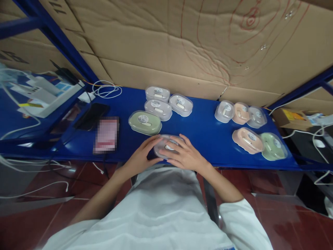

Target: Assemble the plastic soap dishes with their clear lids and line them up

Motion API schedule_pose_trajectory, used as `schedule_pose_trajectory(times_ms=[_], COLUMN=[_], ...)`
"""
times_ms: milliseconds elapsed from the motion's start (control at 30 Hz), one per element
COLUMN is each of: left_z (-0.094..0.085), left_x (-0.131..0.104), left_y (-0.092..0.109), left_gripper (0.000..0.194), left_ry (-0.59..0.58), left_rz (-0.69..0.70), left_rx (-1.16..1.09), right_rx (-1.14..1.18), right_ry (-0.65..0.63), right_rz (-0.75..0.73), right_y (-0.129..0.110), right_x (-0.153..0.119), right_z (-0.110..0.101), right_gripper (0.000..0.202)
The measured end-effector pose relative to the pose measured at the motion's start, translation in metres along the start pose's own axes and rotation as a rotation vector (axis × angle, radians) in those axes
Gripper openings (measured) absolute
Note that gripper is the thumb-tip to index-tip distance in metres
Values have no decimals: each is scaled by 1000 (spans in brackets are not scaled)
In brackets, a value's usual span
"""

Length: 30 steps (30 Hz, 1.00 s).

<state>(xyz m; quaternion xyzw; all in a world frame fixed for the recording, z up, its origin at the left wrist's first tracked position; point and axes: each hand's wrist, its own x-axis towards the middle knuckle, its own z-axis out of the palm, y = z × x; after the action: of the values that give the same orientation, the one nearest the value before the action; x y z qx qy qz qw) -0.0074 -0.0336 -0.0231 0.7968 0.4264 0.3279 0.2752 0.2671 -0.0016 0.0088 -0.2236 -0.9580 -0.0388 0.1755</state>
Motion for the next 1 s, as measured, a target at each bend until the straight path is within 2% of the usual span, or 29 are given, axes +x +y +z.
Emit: schedule_pose_trajectory(times_ms=[233, 367, 433, 500, 600, 667, 700, 767, 833, 900, 1000], left_z=[3, 0, -12, -33, -70, -89, -95, -97, -90, -80, -68], left_x=[0, -2, 0, 10, 41, 71, 86, 113, 129, 133, 119], left_y=[3, 14, 19, 21, 17, 12, 10, 7, 4, 0, -4], left_gripper=[79, 66, 56, 51, 60, 66, 66, 62, 50, 44, 41], left_ry=[12, 135, 201, 213, 60, -123, -161, -188, -243, -201, -62], left_rz=[33, 103, 133, 112, -99, -238, -248, -252, -229, -181, -115], left_rx=[30, 114, 219, 389, 612, 619, 614, 618, 522, 451, 421], right_rx=[-80, -95, -119, -137, -111, -65, -46, -32, -38, -55, -117], right_ry=[-34, -45, -65, -87, -90, -104, -131, -235, -338, -380, -338], right_rz=[35, 141, 267, 390, 500, 531, 549, 603, 655, 695, 764], right_y=[-10, 3, 19, 43, 90, 121, 136, 159, 175, 185, 188], right_x=[-5, -11, -16, -16, 4, 32, 48, 79, 100, 108, 103], right_z=[0, -10, -23, -38, -56, -59, -57, -51, -46, -45, -52], right_gripper=[55, 52, 51, 48, 49, 55, 61, 72, 70, 58, 44])
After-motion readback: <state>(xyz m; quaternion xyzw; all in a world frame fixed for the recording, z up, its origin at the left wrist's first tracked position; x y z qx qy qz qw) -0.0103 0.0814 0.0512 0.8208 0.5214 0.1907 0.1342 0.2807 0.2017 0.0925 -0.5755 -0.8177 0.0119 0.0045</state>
